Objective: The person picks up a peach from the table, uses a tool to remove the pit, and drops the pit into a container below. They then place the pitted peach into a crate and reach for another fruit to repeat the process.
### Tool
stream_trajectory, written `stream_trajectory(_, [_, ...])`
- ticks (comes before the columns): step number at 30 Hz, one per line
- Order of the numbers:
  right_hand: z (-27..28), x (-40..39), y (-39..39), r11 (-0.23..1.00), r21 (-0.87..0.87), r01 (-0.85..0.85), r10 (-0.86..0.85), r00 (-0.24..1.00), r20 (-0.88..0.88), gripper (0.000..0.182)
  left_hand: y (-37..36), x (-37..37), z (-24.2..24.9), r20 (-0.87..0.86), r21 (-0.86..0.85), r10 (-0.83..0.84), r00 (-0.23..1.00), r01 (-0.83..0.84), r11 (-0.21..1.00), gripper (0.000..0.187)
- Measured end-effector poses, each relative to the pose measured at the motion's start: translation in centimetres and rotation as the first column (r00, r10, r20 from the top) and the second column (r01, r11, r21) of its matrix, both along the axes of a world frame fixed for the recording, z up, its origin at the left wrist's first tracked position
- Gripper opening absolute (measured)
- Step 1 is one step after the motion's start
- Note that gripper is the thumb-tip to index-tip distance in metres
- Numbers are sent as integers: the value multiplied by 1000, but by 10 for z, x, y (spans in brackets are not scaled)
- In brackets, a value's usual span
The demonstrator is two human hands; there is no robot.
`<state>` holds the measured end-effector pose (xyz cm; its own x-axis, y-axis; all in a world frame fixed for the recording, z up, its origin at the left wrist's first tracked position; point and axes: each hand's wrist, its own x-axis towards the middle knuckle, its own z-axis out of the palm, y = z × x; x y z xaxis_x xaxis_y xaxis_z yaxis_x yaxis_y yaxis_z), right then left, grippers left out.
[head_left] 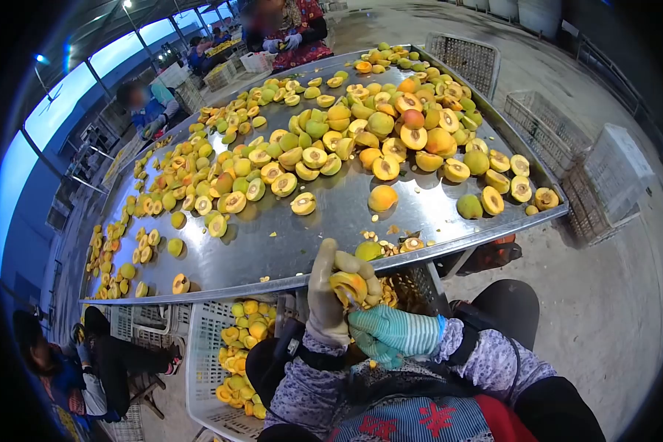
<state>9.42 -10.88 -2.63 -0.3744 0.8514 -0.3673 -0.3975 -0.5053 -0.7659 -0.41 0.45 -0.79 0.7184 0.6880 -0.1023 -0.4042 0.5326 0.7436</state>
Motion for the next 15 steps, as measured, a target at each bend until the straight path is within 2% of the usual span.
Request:
stream_trajectory(1, [-5, 3, 1, 1000, 2, -1, 1, 1000, 5, 42, 3, -3, 1, -48, -14, 47, 998, -48, 999, 38])
stream_trajectory(2, [-14, 6, 1, 986, 126, -114, 74, 956, 285, 39, 6, -7, 2, -99, -26, 94, 991, -97, 995, 35])
stream_trajectory(3, [-28, 11, 2, 944, 212, -254, 101, 831, 547, 36, 11, -13, 3, -98, -25, 97, 991, -100, 995, 35])
stream_trajectory(4, [-31, 12, 6, 636, 622, -456, -308, 589, 747, 36, 19, -23, 3, -72, -68, 244, 967, -249, 966, 35])
stream_trajectory(5, [-28, 20, -3, 880, 141, -453, -21, 260, 965, 39, 28, -35, 6, -52, -110, 387, 921, -390, 914, 35])
stream_trajectory(7, [-54, 29, -1, 967, -102, -235, 83, -92, 992, 43, 40, -82, 9, -213, 17, 536, 817, -545, 838, 48])
stream_trajectory(9, [-45, 36, -6, 977, 164, -139, -171, -39, 984, 43, 35, -134, 9, -192, 262, 695, 693, -646, 717, 48])
stream_trajectory(10, [-44, 38, -8, 963, 233, -135, -239, -34, 970, 42, 39, -169, 4, -241, 272, 687, 685, -632, 726, 47])
stream_trajectory(13, [-25, 30, -8, 950, 282, -131, -280, 37, 959, 38, 53, -245, -11, -371, 252, 702, 609, -661, 707, 44])
stream_trajectory(14, [-24, 26, -10, 931, 320, -178, -312, 70, 947, 39, 65, -263, -22, -589, 458, 694, 414, -537, 708, 41])
stream_trajectory(15, [-20, 21, -10, 943, 274, -190, -264, 77, 961, 41, 83, -281, -42, -717, 604, 680, 155, -348, 716, 39])
